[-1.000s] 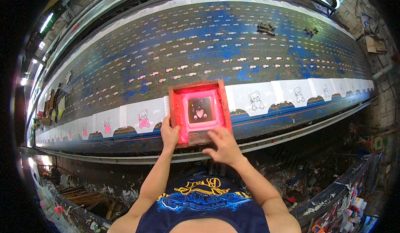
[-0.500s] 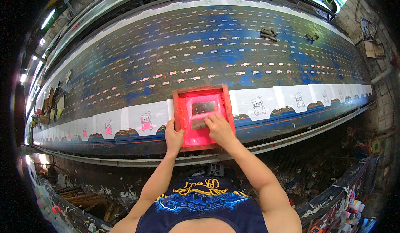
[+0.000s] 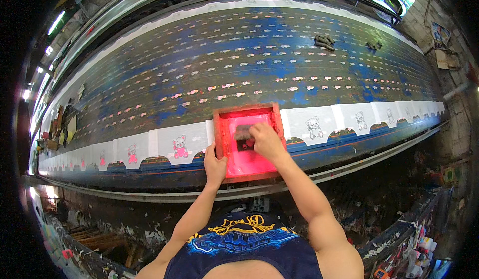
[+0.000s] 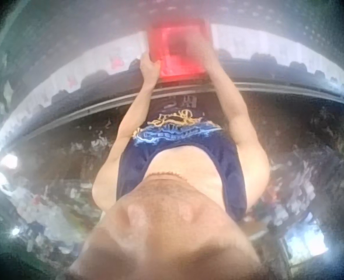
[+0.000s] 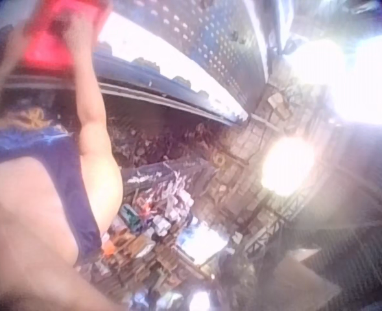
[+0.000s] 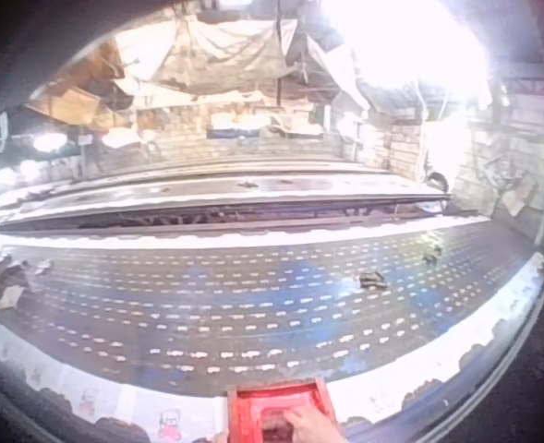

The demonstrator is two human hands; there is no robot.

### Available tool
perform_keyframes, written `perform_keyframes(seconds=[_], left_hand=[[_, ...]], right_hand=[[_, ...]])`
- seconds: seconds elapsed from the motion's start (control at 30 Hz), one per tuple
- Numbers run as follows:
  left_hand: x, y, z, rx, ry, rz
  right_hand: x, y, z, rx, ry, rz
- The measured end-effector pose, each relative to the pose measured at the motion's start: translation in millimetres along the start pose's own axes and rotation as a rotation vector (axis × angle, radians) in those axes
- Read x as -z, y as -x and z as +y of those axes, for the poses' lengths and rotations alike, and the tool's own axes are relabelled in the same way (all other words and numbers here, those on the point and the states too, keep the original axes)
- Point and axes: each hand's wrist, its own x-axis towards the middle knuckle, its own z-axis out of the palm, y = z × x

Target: The person uses a squeegee to apply pink ink through a screen-printing frame onto a long roll of paper with teddy bear motifs. They repeatedly pull the squeegee across the frame, briefly pause to add more ink from a pink cup, and continue printing along the paper roll.

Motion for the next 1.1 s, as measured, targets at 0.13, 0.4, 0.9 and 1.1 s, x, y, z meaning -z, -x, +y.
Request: perform_keyframes(seconds=[0.13,0.4,0.9,1.1], left_hand=[[-1.5,-0.1,0.1,-0.004,-0.006,0.006],[1.0,-3.9,3.7,0.002,0.025,-0.001],[-9.0,2.1,22.6,-0.091,0.081,0.074],[-85.4,16.5,85.7,-0.135,0.215,0.082]], right_hand=[[12.6,55.6,-48.9,-0.003,-0.006,-0.011],[28.6,73.3,-68.8,-0.064,-0.012,-0.046],[45.7,120.7,-5.5,-0.738,-0.257,0.268],[115.9,149.7,52.6,-0.69,-0.247,0.325]])
